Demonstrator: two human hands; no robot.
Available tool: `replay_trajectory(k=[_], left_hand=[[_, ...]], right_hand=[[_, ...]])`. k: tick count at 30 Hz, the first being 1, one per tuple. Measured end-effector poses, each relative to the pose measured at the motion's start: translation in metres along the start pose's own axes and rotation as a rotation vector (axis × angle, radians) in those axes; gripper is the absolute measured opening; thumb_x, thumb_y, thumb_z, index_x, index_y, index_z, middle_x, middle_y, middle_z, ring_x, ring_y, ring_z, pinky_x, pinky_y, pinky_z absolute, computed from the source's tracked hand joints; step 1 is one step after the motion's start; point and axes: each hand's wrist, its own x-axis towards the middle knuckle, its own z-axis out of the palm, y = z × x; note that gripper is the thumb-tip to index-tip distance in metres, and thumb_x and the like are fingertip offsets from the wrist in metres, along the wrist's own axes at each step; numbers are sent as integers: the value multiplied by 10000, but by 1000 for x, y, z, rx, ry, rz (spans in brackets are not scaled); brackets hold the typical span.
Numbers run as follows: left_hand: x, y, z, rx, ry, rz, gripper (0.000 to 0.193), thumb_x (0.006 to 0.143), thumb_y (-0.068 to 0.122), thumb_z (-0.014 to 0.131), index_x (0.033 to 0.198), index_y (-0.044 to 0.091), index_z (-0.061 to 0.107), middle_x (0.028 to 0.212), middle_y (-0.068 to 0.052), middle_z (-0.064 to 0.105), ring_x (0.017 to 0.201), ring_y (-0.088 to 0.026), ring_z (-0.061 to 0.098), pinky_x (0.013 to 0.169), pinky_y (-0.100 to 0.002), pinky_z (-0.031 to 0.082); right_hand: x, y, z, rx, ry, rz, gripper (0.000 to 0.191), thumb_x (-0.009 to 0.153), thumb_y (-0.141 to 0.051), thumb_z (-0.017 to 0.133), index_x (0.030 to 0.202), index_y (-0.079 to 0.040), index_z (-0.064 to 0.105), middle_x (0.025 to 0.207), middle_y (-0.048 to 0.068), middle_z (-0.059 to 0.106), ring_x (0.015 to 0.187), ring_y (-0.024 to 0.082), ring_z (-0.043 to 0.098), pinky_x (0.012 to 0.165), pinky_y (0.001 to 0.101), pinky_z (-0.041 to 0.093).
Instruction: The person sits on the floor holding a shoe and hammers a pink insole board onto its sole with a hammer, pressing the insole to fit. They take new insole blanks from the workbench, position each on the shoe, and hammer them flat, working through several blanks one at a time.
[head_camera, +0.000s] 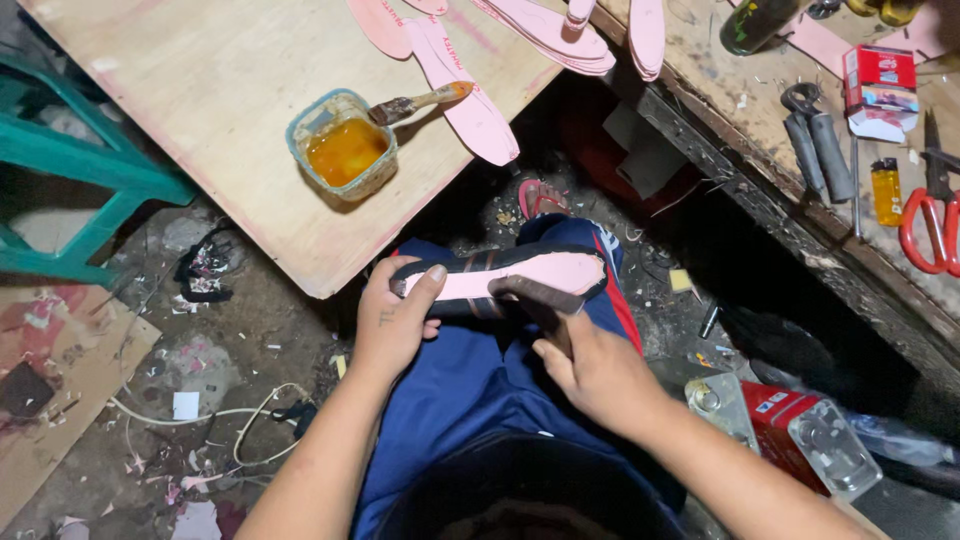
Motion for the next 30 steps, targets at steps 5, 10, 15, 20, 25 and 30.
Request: replay_trajectory(k=[5,10,15,20,25,30], left_hand=[[-5,-3,-6,-25,18,17,531,853,368,759,1225,34,578,831,-77,675,569,-105,619,459,-245,517],[-4,-6,-7,-23,25,11,538,841,373,755,1222,35,581,833,-71,675,556,-111,622,454,-247,526],[-1,-6,-7,-26,25,22,538,859,389,743,1227,32,578,859,-94,682,564,-114,619,457,-254,519],[3,-7,-7,-8,53,-10,539,848,394,737,1225,44,575,892,-79,684,555,-125,625,456,-264,526],[-1,-6,-8,-4,3,29,525,858,405,729,1212,46,581,870,-87,689,570,-118,621,465,-265,530],[-3,-8,-8,-32,1,15,502,866,398,727,1214,70,575,867,-59,683,570,-110,616,467,-265,532]], right_hand=[[-19,-27,-53,272,51,-31,369,924,-319,657,1215,-99,600,856,161,702,773,320,707,714,397,546],[-14,-55,-37,239,67,-120,358,974,-324,653,1200,-61,567,898,147,672,807,329,680,738,393,524],[-3,-25,-7,104,61,-151,446,921,-297,678,1258,-45,528,853,155,709,777,339,709,669,422,537],[-15,0,13,388,148,-44,348,979,-259,653,1238,-53,544,876,200,680,800,386,640,710,476,565],[-1,-20,-3,-116,9,30,460,912,-341,697,1203,-19,543,837,218,701,815,440,677,699,502,517],[-13,-46,-22,276,-1,62,442,895,-346,685,1237,-77,609,837,174,713,796,354,713,740,461,574]])
